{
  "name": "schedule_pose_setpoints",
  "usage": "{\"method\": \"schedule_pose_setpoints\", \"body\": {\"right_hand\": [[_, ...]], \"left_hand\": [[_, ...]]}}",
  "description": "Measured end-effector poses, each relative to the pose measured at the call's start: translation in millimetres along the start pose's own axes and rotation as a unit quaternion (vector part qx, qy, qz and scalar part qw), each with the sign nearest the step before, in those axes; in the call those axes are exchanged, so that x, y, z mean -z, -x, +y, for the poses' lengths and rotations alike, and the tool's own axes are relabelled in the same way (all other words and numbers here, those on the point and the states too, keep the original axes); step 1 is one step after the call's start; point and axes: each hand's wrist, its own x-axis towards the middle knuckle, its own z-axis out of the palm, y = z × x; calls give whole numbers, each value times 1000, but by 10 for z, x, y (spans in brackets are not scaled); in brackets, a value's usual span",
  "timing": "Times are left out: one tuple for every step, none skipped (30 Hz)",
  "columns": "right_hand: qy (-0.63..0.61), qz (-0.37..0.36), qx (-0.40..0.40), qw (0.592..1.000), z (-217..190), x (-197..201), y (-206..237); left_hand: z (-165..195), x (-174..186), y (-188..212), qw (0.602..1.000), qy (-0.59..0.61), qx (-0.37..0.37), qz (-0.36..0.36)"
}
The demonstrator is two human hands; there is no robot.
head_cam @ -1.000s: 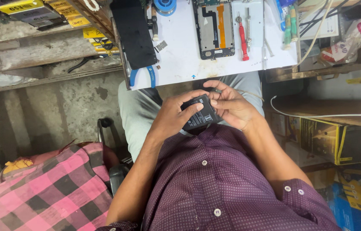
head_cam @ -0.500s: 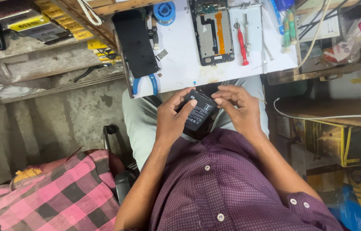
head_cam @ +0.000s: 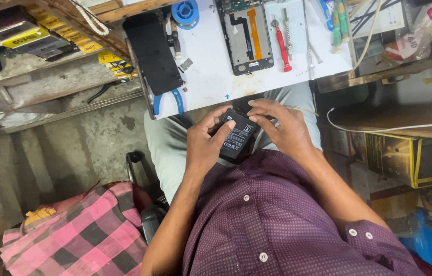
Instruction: The person sits at a repair bench holding a black phone battery pack and works on its edge, peeling and pressing at a small component on it by hand. They occasionally pick up a small metal tool to pry or adjust the part, then continue working the battery with their fingers.
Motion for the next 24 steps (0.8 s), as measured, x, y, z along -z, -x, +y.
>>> {"method": "schedule_pose_setpoints", "body": {"right_hand": [[1,-3,4,1000,0,9,-7],[2,-6,7,1000,0,19,-12],[3,-10,10,1000,-1,25,-13],[10,-11,10,1000,-1,29,-9],[17,-12,11,1000,-2,33,-12],[23,-12,11,1000,-3,33,-1],[23,-13,9,1000,-4,30,7],[22,-14,7,1000,-4,25,13],[22,-16,6,1000,-3,22,12],[13,-18,17,1000,-1,20,15],[5,-20,27,999,-2,21,19],[-4,-22,38,999,-2,22,21],[1,-26,34,999,-1,23,23],[5,-30,30,999,0,24,26],[9,-35,26,999,-4,25,25],[4,-36,15,999,-7,20,48],[0,-37,4,999,-7,17,63],[-5,-38,-7,999,-7,15,66],[-24,-45,-36,998,-3,20,65],[-43,-52,-67,995,13,27,78],[-63,-59,-98,991,27,34,79],[-72,-62,-118,988,44,40,74],[-81,-65,-139,985,66,45,68],[-89,-68,-159,981,91,46,69]], "left_hand": [[2,-2,-2,1000,-5,-1,-2],[3,-3,-1,1000,-10,-1,-4],[4,-5,5,1000,-15,-1,-5],[2,-9,11,1000,-7,0,-8],[4,-12,11,1000,1,1,-10],[0,-17,20,1000,8,2,-12],[-2,-19,28,1000,3,2,-13],[-5,-22,33,1000,-3,2,-14],[-5,-22,32,1000,-8,2,-14],[-5,-22,32,1000,-8,3,-14],[-6,-23,32,1000,-8,4,-15],[-7,-25,33,1000,-8,5,-15],[-9,-27,33,1000,-8,9,-15],[-13,-29,33,1000,-8,13,-15],[-12,-30,32,1000,-9,17,-15],[-26,-36,48,1000,-7,17,-16],[-38,-40,53,1000,-6,18,-18],[-42,-37,49,1000,-4,17,-18],[-48,-35,47,1000,-4,15,-20],[-66,-40,54,1000,-5,14,-23],[-77,-44,57,1000,-6,12,-25],[-86,-47,57,1000,-7,14,-27],[-94,-47,59,999,-8,16,-29],[-106,-50,60,999,-9,18,-32]]}}
